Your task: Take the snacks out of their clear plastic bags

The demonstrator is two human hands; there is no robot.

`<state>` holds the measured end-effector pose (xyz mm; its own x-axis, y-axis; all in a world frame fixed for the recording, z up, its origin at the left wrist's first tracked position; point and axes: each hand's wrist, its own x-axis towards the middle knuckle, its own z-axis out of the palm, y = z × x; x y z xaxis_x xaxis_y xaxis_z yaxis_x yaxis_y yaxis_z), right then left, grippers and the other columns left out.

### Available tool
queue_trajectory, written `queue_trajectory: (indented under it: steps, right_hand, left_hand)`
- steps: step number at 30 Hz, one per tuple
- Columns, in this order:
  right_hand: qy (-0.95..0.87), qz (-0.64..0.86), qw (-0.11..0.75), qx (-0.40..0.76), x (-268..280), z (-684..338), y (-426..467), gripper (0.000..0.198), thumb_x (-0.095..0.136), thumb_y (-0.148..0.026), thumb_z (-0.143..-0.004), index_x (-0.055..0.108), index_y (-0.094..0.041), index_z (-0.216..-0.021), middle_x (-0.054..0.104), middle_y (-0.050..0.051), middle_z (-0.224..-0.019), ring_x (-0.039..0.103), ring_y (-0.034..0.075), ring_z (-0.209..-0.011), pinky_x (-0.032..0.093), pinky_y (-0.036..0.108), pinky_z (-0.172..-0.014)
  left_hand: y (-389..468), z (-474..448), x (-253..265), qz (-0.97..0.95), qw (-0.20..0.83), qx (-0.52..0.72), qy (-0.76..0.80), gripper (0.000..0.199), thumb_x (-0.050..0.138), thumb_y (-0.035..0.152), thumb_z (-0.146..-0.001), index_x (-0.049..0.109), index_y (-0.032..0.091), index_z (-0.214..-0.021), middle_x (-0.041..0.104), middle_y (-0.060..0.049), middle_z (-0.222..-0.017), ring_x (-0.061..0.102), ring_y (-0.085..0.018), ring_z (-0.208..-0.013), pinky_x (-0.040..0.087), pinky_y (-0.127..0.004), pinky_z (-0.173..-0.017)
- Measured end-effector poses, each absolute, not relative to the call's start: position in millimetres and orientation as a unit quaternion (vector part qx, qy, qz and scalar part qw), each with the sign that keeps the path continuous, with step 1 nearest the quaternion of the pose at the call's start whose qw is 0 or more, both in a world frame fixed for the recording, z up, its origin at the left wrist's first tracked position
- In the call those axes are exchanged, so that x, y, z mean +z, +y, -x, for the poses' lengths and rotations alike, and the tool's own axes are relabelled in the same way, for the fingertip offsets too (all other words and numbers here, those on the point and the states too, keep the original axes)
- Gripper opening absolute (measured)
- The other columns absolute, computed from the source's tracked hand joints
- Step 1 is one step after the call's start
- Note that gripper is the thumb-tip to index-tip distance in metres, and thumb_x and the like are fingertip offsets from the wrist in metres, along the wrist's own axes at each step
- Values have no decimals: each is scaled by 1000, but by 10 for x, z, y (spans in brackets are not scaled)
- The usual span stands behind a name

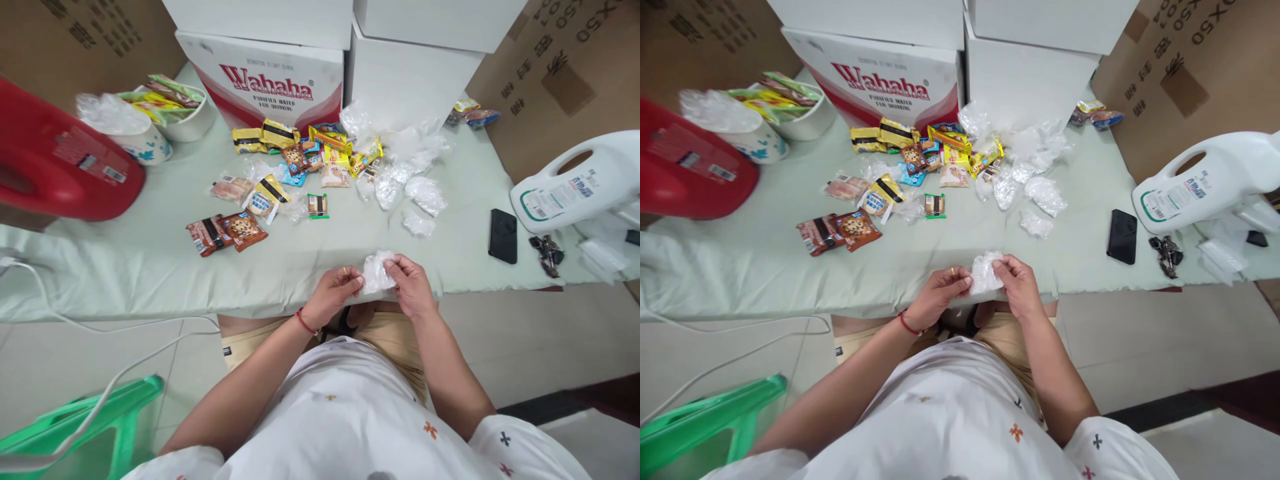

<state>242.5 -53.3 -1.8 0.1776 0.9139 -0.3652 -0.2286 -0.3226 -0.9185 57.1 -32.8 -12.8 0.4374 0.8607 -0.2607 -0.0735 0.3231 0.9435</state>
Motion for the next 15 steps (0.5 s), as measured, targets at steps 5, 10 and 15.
queue_trajectory:
  steps: [5,10,15]
  right_hand:
    - [-296,595,522,535,-30,-2433,-547,43,88,-57,-66,65,-22,-79,47,-7,-61,31,8,-53,24,23,-46]
    - [-341,598,522,504,-38,-2398,-561,41,85,-58,-72,69,-22,-82,49,-6,-63,33,8,-54,26,22,-46]
    - [-362,559,493,561,74,-2287,-488,47,81,-67,-75,71,-22,-85,45,-6,-56,33,9,-48,24,23,-43]
  left_hand:
    - [-292,-485,-155,-534,646,327,437,40,70,57,-84,61,19,-76,53,3,-64,43,-11,-61,34,-25,-59]
    - [-307,-442,-108,-598,479,419,487,29,66,47,-90,68,19,-98,66,-4,-92,59,-17,-81,46,-27,-70]
    - [-278,-503,-66,-681,393,411,460,15,68,32,-90,74,22,-99,71,-5,-90,65,-18,-83,51,-30,-79]
